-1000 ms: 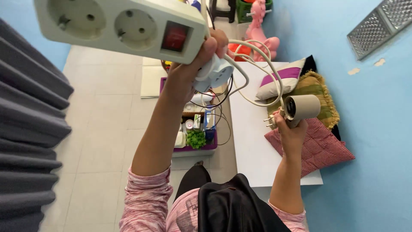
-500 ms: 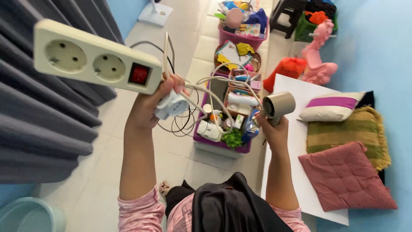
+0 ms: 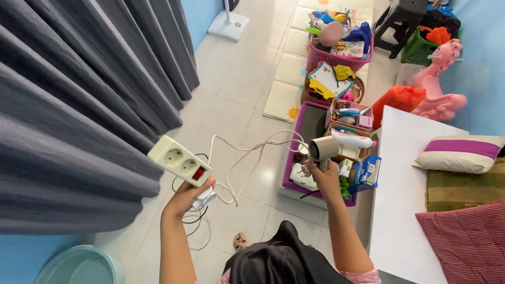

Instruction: Untangle and organize various power cables, extension strips, and electronic accessories on a table.

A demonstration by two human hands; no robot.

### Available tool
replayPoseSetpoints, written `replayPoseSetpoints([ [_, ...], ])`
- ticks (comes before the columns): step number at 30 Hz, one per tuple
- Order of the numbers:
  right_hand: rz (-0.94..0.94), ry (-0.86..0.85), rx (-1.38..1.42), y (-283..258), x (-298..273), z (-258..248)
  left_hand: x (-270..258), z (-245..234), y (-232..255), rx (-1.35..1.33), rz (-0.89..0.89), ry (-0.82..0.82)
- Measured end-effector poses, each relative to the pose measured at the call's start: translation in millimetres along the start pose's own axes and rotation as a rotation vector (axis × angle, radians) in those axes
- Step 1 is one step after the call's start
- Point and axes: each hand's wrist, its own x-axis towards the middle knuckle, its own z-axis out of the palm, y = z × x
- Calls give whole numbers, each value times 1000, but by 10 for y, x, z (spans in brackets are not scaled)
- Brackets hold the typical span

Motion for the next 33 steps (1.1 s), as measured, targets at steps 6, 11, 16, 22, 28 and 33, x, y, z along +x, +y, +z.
replayPoseSetpoints([
  [6,27,36,-131,-30,84,405,385,-447,-402,-38,-190,97],
  [11,41,107,-205,251,500,367,991,-667,-518,38,1,154],
  [16,45,136,-205,400,977,438,1519,-684,-108,128,7,226],
  [22,-119,133,-157,472,1919,574,2557,-732,229,65,106,221],
  [28,5,173,-91,329,2850,573,3623,-516,711,-76,134,116],
  [33,52,224,-101,118,3556,677,4384,-376,1128,-152,9,67],
])
